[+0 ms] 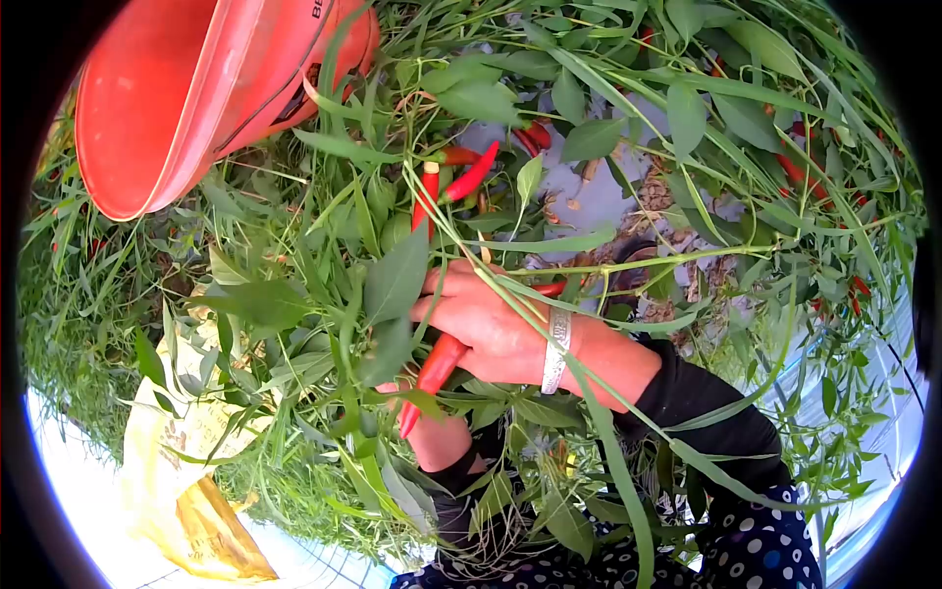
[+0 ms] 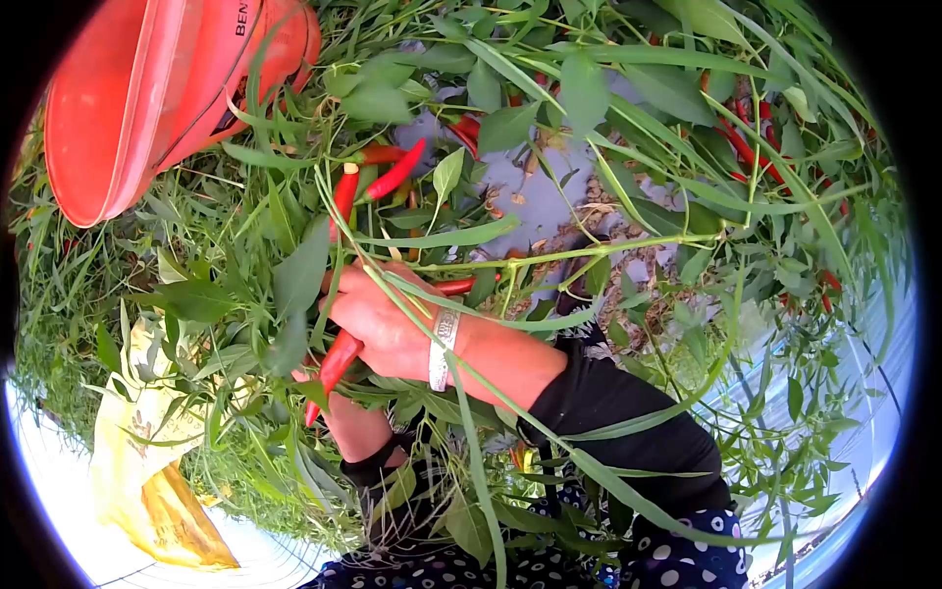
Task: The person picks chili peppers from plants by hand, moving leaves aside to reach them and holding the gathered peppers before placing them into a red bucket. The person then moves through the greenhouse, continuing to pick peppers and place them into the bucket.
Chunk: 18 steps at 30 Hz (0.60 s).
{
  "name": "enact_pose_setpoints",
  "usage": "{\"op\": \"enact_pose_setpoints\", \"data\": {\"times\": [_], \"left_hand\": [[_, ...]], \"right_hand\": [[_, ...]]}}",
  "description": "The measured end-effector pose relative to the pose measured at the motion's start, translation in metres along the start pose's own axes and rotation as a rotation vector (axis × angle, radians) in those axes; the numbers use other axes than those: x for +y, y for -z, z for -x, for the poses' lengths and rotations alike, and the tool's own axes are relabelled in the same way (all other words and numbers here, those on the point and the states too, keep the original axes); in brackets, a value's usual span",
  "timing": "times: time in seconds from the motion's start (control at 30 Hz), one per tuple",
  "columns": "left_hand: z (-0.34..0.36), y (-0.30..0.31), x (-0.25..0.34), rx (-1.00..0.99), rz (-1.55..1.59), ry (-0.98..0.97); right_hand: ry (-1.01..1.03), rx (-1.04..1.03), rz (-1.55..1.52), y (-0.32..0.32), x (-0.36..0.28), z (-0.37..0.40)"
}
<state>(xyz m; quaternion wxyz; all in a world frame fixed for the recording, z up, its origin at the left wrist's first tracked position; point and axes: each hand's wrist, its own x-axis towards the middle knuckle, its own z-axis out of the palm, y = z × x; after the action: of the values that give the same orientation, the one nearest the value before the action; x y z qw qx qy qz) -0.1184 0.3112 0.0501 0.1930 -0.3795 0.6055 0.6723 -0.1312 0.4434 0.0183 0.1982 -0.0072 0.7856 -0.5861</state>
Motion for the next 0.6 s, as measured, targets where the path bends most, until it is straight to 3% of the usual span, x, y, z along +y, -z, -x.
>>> {"op": "enact_pose_setpoints", "data": {"times": [0.1,0.17,0.23,0.3,0.33,0.37,0.43,0.5,0.53,0.6], "left_hand": [[0.001,0.000,0.001,0.018,-0.037,-0.018],[0.002,0.002,0.002,0.032,-0.065,-0.027],[0.003,0.002,0.004,0.046,-0.101,-0.040],[0.008,0.000,0.003,0.052,-0.137,-0.058],[0.010,-0.001,0.003,0.048,-0.163,-0.074],[0.013,0.001,0.001,0.054,-0.183,-0.090],[0.015,0.013,-0.006,0.051,-0.204,-0.119],[0.010,0.044,-0.018,-0.152,-0.988,-0.565],[0.017,0.018,0.000,0.046,-0.673,-0.192],[0.014,0.009,0.000,0.071,-0.414,-0.111]], "right_hand": [[-0.047,0.072,-0.078,0.022,0.000,0.007],[-0.081,0.458,-0.251,0.041,0.011,0.006],[-0.395,0.457,-0.231,0.076,0.014,-0.003],[-0.087,0.529,0.093,0.081,0.038,-0.012],[0.132,0.496,0.227,0.078,0.042,-0.022],[0.001,0.309,0.028,0.070,0.042,-0.027],[0.214,0.190,0.311,0.054,0.046,-0.041],[0.243,0.161,0.382,0.043,0.040,-0.043],[0.242,0.065,0.453,0.048,0.036,-0.046],[0.239,-0.036,0.524,0.058,0.030,-0.051]]}}
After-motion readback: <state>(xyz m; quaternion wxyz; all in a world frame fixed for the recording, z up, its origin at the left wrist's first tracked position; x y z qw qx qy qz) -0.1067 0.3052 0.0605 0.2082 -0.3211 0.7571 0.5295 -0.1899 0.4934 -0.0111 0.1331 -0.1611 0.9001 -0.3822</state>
